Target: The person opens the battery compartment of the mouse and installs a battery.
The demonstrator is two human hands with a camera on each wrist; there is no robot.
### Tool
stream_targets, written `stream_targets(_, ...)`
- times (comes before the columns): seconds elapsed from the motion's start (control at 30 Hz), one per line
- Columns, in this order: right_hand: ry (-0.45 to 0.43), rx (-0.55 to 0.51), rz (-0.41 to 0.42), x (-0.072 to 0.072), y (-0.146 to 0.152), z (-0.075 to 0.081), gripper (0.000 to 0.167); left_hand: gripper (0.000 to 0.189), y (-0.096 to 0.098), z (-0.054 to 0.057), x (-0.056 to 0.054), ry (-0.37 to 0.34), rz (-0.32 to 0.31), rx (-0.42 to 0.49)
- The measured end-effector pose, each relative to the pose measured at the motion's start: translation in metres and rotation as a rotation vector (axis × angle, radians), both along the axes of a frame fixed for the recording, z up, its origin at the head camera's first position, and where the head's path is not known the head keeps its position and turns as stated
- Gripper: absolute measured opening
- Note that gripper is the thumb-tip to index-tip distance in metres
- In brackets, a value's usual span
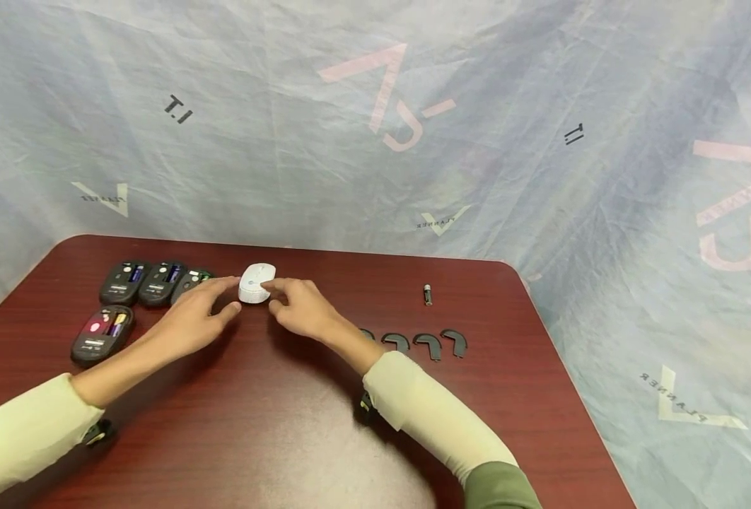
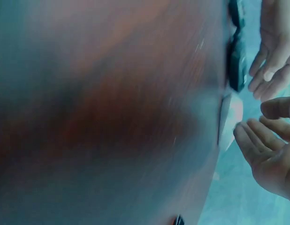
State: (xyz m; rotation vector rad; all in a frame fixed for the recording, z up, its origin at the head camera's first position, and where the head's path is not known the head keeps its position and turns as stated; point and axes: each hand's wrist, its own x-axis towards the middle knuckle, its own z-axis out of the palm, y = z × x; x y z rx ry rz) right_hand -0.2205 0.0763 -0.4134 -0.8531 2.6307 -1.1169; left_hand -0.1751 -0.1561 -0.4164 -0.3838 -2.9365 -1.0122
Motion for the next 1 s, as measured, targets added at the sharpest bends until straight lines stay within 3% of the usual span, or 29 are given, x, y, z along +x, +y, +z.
stream_targets(0.2,0.154,0.271,0.108,-0.017,0.001,-0.008,0.055,0.068,0.008,-0.021,-0.02,-0.013,-0.047,-0.037)
stream_targets(0.33,0.149,0.371,0.171,-0.022,-0.003,-0.014,0.06,0.067,0.015,-0.018,-0.022,-0.059,-0.065,-0.059)
stream_targets(0.57,0.092,0.448,0.209,-0.024,-0.006,-0.015,0.066,0.065,0.02,-0.018,-0.024,-0.12,-0.058,-0.054)
stream_targets(0.67,0.094,0.453,0.206,-0.024,-0.003,-0.014,0.066,0.067,0.018,-0.031,-0.034,-0.122,-0.055,-0.026)
stream_targets(0.73,0.1,0.445,0.207,-0.025,0.0,-0.012,0.065,0.069,0.015,-0.048,-0.045,-0.124,-0.053,-0.022)
stream_targets(0.93,0.115,0.413,0.206,-0.023,0.015,-0.011,0.063,0.065,0.031,-0.031,-0.034,-0.102,-0.067,0.007)
stream_targets(0.97,0.115,0.409,0.207,-0.023,0.017,-0.01,0.062,0.064,0.036,-0.022,-0.028,-0.102,-0.072,0.019)
stream_targets(1.0,0.115,0.406,0.207,-0.022,0.02,-0.01,0.062,0.064,0.036,-0.027,-0.031,-0.093,-0.074,0.035)
